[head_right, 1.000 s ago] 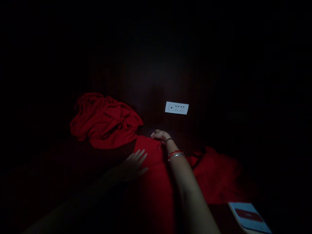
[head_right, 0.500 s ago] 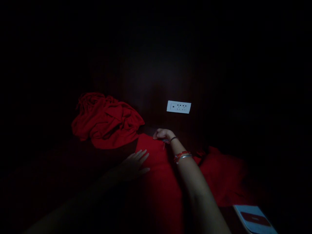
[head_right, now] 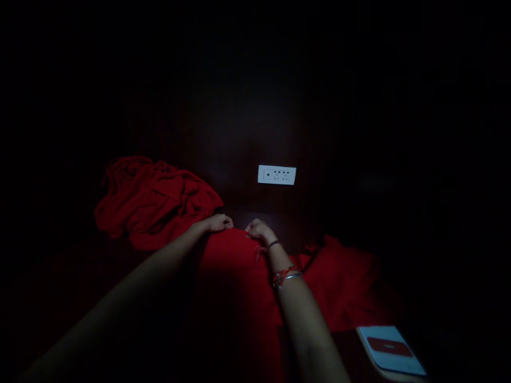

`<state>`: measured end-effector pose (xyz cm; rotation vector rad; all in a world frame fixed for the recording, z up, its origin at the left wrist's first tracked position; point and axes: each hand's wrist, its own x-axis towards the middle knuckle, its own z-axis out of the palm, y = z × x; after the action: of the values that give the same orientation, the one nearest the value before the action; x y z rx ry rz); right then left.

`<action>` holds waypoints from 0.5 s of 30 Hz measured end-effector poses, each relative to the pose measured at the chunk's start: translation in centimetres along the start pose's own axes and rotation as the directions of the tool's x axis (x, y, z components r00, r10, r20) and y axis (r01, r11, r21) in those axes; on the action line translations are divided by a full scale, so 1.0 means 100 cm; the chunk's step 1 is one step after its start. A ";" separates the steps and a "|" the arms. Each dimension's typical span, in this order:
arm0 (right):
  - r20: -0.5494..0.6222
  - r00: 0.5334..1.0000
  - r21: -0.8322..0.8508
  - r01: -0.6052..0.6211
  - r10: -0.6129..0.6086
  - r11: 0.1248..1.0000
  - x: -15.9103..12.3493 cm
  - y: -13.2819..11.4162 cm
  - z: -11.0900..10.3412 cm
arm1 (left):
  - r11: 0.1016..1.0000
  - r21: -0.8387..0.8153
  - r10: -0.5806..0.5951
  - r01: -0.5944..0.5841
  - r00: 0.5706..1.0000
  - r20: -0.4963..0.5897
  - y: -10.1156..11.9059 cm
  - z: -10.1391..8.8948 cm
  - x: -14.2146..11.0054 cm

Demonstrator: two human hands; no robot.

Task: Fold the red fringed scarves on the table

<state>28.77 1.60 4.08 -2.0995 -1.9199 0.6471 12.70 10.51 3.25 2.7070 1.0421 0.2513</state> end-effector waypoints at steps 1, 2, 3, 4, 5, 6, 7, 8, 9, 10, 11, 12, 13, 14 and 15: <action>0.003 1.000 -0.003 -0.012 0.012 1.000 0.000 0.000 0.000 | 1.000 -0.005 0.006 -0.006 1.000 0.007 -0.005 0.001 0.002; 0.003 1.000 -0.010 -0.028 0.028 1.000 0.000 0.000 0.000 | 1.000 -0.009 0.008 -0.008 1.000 -0.001 -0.009 0.003 0.003; 0.000 0.999 -0.021 -0.045 0.045 0.999 0.000 0.000 0.000 | 1.000 -0.013 0.006 -0.006 1.000 -0.021 -0.014 0.005 0.003; -0.005 0.998 -0.032 -0.063 0.063 0.997 0.000 0.000 0.000 | 1.000 -0.016 -0.001 0.000 0.999 -0.050 -0.018 0.007 0.003; -0.012 0.997 -0.044 -0.080 0.080 0.996 0.000 0.000 0.000 | 1.000 -0.016 -0.012 0.011 0.996 -0.085 -0.021 0.010 0.002; -0.021 0.995 -0.053 -0.095 0.094 0.994 0.001 -0.001 0.000 | 1.000 -0.016 -0.027 0.025 0.992 -0.125 -0.023 0.014 0.002; -0.029 0.994 -0.058 -0.105 0.103 0.993 0.001 -0.001 0.000 | 0.999 -0.016 -0.045 0.043 0.985 -0.164 -0.024 0.018 0.001; -0.037 0.994 -0.058 -0.109 0.107 0.992 0.001 -0.002 0.000 | 0.998 -0.017 -0.063 0.061 0.977 -0.202 -0.024 0.022 0.001; -0.047 0.993 -0.052 -0.108 0.105 0.993 0.001 -0.002 0.000 | 0.997 -0.019 -0.080 0.078 0.969 -0.234 -0.024 0.026 0.000; -0.058 0.994 -0.041 -0.100 0.098 0.994 0.001 -0.003 0.000 | 0.995 -0.024 -0.096 0.093 0.961 -0.258 -0.022 0.030 0.000; -0.071 0.994 -0.026 -0.089 0.087 0.996 0.001 -0.004 0.000 | 0.994 -0.030 -0.106 0.101 0.956 -0.273 -0.021 0.032 -0.001; -0.085 0.994 -0.009 -0.075 0.074 0.997 0.000 -0.005 0.000 | 0.994 -0.037 -0.109 0.103 0.953 -0.282 -0.019 0.034 -0.002; -0.099 0.993 0.007 -0.060 0.060 0.998 -0.001 -0.005 0.001 | 0.994 -0.043 -0.107 0.099 0.952 -0.287 -0.017 0.034 -0.004; -0.111 0.993 0.023 -0.042 0.045 0.999 -0.001 -0.006 0.001 | 0.995 -0.047 -0.100 0.091 0.951 -0.292 -0.016 0.032 -0.005; -0.119 0.992 0.038 -0.024 0.028 0.999 -0.002 -0.007 0.002 | 0.996 -0.054 -0.087 0.075 0.951 -0.296 -0.015 0.030 -0.007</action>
<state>28.05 1.48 4.27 -2.0939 -1.8059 0.5441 11.97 10.65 -0.05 2.6337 1.2077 0.6773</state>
